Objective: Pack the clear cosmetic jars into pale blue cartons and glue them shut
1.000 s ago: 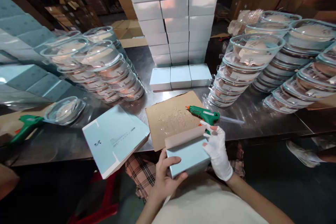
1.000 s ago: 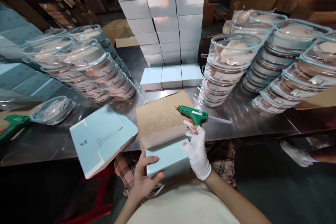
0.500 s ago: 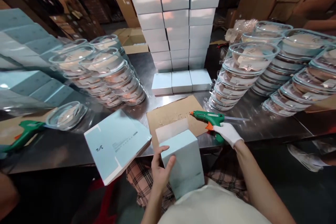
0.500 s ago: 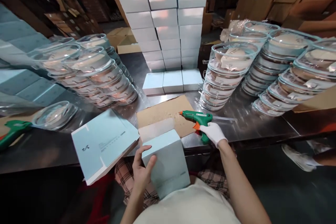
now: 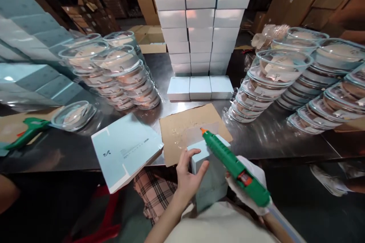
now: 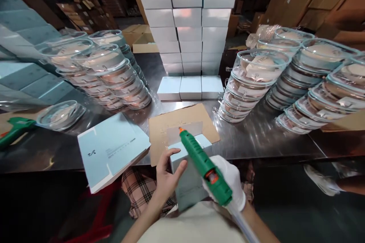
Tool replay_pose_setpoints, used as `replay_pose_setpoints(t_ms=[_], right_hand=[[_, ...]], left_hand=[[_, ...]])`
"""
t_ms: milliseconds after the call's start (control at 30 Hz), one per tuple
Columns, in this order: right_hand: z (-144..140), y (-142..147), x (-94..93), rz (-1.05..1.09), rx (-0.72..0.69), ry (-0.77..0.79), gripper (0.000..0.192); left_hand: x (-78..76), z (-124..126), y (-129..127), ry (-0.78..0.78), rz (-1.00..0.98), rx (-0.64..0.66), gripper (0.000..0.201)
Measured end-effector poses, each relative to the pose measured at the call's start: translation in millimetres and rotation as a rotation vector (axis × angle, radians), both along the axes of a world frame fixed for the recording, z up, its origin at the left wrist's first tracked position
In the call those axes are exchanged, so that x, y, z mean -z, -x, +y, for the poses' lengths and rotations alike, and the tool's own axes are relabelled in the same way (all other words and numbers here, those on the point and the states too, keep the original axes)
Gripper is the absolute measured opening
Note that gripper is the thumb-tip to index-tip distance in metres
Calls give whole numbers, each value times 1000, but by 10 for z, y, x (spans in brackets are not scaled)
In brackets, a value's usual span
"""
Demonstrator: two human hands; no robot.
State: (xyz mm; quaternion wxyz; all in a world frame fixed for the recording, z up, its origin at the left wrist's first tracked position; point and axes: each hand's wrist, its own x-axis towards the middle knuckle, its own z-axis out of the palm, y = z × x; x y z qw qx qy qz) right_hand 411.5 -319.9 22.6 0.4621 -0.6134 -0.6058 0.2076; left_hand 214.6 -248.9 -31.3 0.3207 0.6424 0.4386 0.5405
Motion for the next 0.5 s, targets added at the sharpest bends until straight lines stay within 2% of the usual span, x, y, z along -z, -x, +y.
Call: replay_pose_setpoints(t_ms=[67,133,300,367,500], right_hand=[[54,92,-30,-128,-82,-77,8],[129,151,-36,-210,-116,-110,13],[171,52,82,-305,-42,-150,13],[125,-68,169,-246,21,-121,13],[108,-278,331,189,207,132,22]], left_hand=[[28,-25,-29,-22,-8,23,28],[52,-45,-34,-33,1,32,27],[45,-72,22,-26,12,-2,25],[43,-83,69,-31,22,-30,26],[78,-100,191,18,34,-68,30]])
